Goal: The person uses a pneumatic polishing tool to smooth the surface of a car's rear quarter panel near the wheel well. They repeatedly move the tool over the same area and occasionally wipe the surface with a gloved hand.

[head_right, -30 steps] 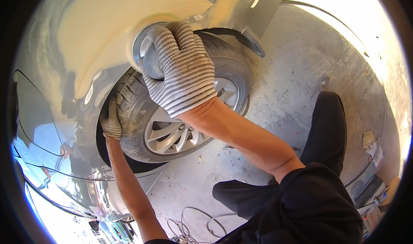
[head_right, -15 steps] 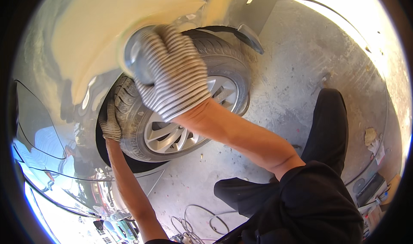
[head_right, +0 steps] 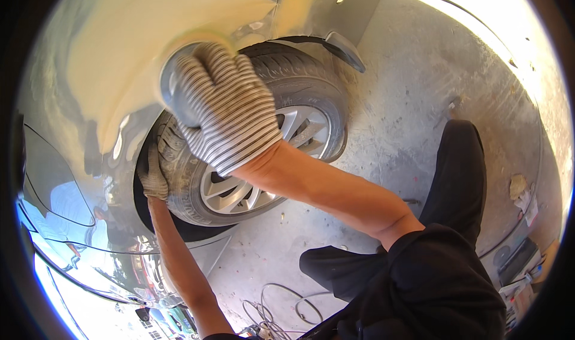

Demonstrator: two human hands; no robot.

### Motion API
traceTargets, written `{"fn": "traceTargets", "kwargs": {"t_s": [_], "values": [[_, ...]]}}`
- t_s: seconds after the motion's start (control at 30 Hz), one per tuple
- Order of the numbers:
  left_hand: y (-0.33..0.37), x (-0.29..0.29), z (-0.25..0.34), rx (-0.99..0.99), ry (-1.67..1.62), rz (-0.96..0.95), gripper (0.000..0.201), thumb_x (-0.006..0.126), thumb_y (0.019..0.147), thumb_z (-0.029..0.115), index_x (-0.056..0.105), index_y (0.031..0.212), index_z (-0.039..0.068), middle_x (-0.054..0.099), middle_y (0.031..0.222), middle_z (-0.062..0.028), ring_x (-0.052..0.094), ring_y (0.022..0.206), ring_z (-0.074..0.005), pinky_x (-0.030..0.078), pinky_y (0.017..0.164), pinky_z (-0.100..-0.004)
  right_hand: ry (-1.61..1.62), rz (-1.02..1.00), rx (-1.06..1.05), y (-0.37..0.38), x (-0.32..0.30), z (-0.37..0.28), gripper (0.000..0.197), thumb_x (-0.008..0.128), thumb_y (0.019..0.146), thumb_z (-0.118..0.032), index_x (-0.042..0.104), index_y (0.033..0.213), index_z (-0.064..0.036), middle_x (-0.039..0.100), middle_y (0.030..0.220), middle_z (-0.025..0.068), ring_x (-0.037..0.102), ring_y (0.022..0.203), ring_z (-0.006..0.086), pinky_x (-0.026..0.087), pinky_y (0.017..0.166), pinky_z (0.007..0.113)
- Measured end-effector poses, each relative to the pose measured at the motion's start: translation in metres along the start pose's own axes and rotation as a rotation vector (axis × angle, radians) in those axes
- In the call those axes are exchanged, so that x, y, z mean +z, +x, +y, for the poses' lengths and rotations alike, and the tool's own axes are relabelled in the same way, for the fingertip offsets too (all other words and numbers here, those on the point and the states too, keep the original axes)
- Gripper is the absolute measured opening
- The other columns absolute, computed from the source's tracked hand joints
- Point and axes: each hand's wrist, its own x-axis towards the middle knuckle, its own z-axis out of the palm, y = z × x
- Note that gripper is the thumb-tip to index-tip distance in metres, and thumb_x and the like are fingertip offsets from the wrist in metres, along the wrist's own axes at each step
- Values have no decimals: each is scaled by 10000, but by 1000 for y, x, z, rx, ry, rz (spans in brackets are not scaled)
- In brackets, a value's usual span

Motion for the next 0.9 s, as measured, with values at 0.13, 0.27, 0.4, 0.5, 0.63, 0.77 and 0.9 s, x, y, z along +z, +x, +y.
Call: {"fn": "traceTargets", "kwargs": {"t_s": [0.13, 0.27, 0.4, 0.5, 0.63, 0.77, 0.9], "values": [[-4, -1, -10, -136, -10, 29, 532, 569, 1072, 385, 626, 1400, -31, 664, 1387, -154, 599, 1280, -247, 414, 1131, -370, -8, -10, 9, 0, -1, 3, 570, 904, 716, -205, 634, 1193, -48, 664, 1144, 198, 703, 995, 381, 627, 864, 470], [-6, -1, -13, -167, -13, 33, 548, 577, 1069, 409, 632, 1395, -27, 665, 1388, -155, 599, 1283, -241, 418, 1126, -367, -27, -15, 63, 8, -17, 21, 537, 899, 736, -202, 637, 1182, -60, 662, 1139, 202, 715, 978, 389, 638, 833, 473], [-5, -1, -16, -189, -17, 26, 563, 584, 1065, 434, 638, 1391, -22, 666, 1389, -157, 598, 1287, -236, 423, 1122, -364, -8, -56, -8, 6, -10, -3, 521, 901, 731, -210, 656, 1158, -41, 663, 1162, 226, 716, 985, 399, 643, 831, 483], [-9, -2, -17, -203, -16, 31, 574, 586, 1063, 444, 640, 1386, -27, 669, 1382, -157, 601, 1280, -238, 425, 1119, -365, 16, -54, -1, 3, -2, 5, 532, 904, 741, -228, 640, 1165, -45, 662, 1133, 218, 708, 994, 386, 639, 831, 470], [-7, -2, -15, -211, -17, 31, 587, 585, 1061, 453, 640, 1379, -38, 674, 1368, -156, 606, 1264, -245, 426, 1116, -367, -25, -19, 97, 9, -14, 25, 548, 909, 738, -235, 624, 1167, -50, 657, 1106, 205, 704, 1000, 371, 635, 822, 453], [-6, 0, -9, -181, -13, 41, 601, 583, 1060, 464, 641, 1370, -48, 680, 1353, -155, 612, 1249, -249, 429, 1111, -368, -6, 9, 38, 4, -5, 19, 546, 907, 737, -232, 633, 1175, -56, 649, 1139, 210, 708, 998, 369, 640, 804, 457], [-6, 2, -1, -140, 5, 38, 612, 577, 1059, 474, 643, 1359, -55, 687, 1337, -157, 618, 1235, -248, 435, 1099, -367, 10, -15, -17, -1, -5, 9, 589, 919, 716, -239, 637, 1194, -44, 652, 1132, 219, 706, 1007, 394, 638, 818, 469]]}}
